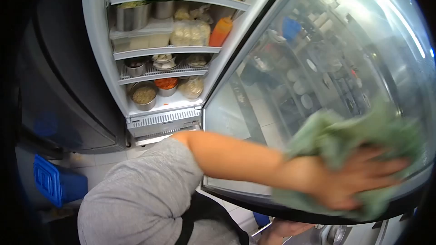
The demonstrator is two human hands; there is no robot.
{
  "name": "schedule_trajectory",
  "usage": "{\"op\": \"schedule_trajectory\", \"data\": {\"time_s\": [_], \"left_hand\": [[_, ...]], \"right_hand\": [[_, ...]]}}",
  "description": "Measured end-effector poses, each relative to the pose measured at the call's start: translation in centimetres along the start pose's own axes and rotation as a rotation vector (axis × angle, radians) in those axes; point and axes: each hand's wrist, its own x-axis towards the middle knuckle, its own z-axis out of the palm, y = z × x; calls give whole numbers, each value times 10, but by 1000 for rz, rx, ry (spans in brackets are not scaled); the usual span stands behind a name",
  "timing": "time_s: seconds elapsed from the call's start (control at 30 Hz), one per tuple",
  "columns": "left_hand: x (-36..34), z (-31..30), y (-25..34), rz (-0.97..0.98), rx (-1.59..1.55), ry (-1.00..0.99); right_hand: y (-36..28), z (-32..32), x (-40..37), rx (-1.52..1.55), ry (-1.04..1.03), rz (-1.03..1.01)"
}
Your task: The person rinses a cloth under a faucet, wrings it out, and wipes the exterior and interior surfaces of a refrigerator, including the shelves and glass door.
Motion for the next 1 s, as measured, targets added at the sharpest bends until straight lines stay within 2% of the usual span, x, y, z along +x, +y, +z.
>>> {"op": "schedule_trajectory", "data": {"time_s": [0.03,0.1,0.13,0.17,0.23,0.3,0.37,0.4,0.47,0.53,0.6,0.63,0.67,0.7,0.73,0.77,0.8,0.83,0.87,0.9,0.97,1.0], "left_hand": [[-49,-35,14,-94,-105,-189],[-168,-36,28,-297,-247,-314],[-234,-31,34,-455,-236,-424],[-274,-44,39,-617,-283,-608],[-374,-36,41,-373,8,-359],[-409,-48,63,-759,132,-382],[-415,-53,64,-888,392,-311],[-398,-59,61,-973,506,-300],[-352,-91,31,-1137,398,281],[-352,-146,-4,-1269,334,503],[-339,-222,-13,-1116,505,628],[-319,-262,-4,-985,764,645],[-321,-302,-5,-870,601,845],[-303,-341,13,-903,912,735],[-313,-390,20,-809,1231,512],[-297,-431,33,-611,1434,233],[-298,-469,40,-553,1607,91],[-298,-506,49,-533,1691,-107],[-296,-540,54,-498,1750,-333],[-295,-563,55,-503,1738,-343],[-294,-593,50,-509,1720,-746],[-292,-596,43,-478,1719,-819]], "right_hand": [[4,0,6,8,-19,2],[3,3,21,350,-18,142],[2,11,24,575,74,277],[1,14,24,575,44,287],[-6,16,26,564,70,242],[-23,16,25,548,50,260],[-30,15,19,193,-80,-147],[-41,17,20,424,-8,42],[-34,16,17,336,-31,2],[-36,17,14,253,-51,-42],[-43,19,17,467,74,139],[-42,19,17,466,73,143],[-37,17,16,429,53,119],[-33,15,15,389,32,98],[-30,13,14,358,-11,21],[-30,14,14,350,-15,29],[-31,15,14,251,-53,-70],[-33,17,17,152,-94,-168],[-68,27,25,34,-72,-170],[-65,28,26,-6,-70,-160],[-50,21,28,-21,-64,-97],[-46,19,27,-41,-53,-80]]}}
